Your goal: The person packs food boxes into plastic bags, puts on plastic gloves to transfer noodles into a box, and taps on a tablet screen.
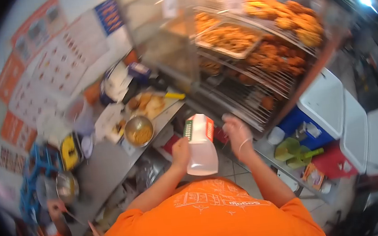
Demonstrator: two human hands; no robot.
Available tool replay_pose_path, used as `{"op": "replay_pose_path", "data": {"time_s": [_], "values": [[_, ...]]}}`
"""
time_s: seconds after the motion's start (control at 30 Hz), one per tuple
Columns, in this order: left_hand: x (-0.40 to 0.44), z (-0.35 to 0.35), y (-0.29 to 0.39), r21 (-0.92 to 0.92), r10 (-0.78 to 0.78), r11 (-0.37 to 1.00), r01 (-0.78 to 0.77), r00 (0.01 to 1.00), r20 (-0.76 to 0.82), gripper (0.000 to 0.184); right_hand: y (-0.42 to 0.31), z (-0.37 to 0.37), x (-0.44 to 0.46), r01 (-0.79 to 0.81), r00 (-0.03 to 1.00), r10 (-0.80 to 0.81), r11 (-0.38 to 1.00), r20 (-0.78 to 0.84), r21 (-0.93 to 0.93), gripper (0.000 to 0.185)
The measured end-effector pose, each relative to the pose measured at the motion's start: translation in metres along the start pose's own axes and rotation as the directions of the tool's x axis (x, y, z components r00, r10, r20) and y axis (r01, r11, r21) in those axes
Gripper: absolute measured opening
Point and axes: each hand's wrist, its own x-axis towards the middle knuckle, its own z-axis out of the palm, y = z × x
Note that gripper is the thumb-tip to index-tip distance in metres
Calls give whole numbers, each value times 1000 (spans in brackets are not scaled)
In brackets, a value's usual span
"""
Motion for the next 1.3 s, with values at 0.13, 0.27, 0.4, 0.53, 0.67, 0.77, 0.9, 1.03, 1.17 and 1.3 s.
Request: {"op": "replay_pose_path", "data": {"time_s": [0.13,0.27,0.4,0.53,0.67,0.77,0.9,1.03,1.17,1.3], "values": [[-19,-94,-2,161,267,962,-220,877,-400,29,-53,34,53,441,897,-414,866,157,-235,29],[-38,-186,1,9,106,990,-140,703,-703,28,-70,121,74,70,945,-55,997,321,-35,30],[-52,-288,-19,-415,-180,867,-276,602,-778,36,-7,220,93,-331,785,549,763,287,-556,54],[-80,-335,-16,-467,-257,831,-302,536,-804,45,101,284,110,-605,624,753,634,209,-481,49],[-88,-365,-13,-429,-231,860,-275,539,-810,53,126,316,123,-648,678,719,682,153,-339,29],[-78,-375,-22,-485,-273,832,-268,563,-780,52,146,297,141,-573,742,659,718,121,-394,17],[-51,-366,-19,-459,-269,871,-174,613,-743,51,137,255,164,865,435,-327,-107,839,-490,24],[-29,-348,9,-303,-141,944,-134,665,-734,50,-28,327,125,12,914,132,936,383,-351,27],[2,-334,43,-182,40,946,-267,656,-754,49,-100,378,118,739,582,-671,673,460,46,39],[14,-314,115,-298,10,891,-342,672,-741,45,-155,399,119,994,96,-816,50,569,-96,64]]}}
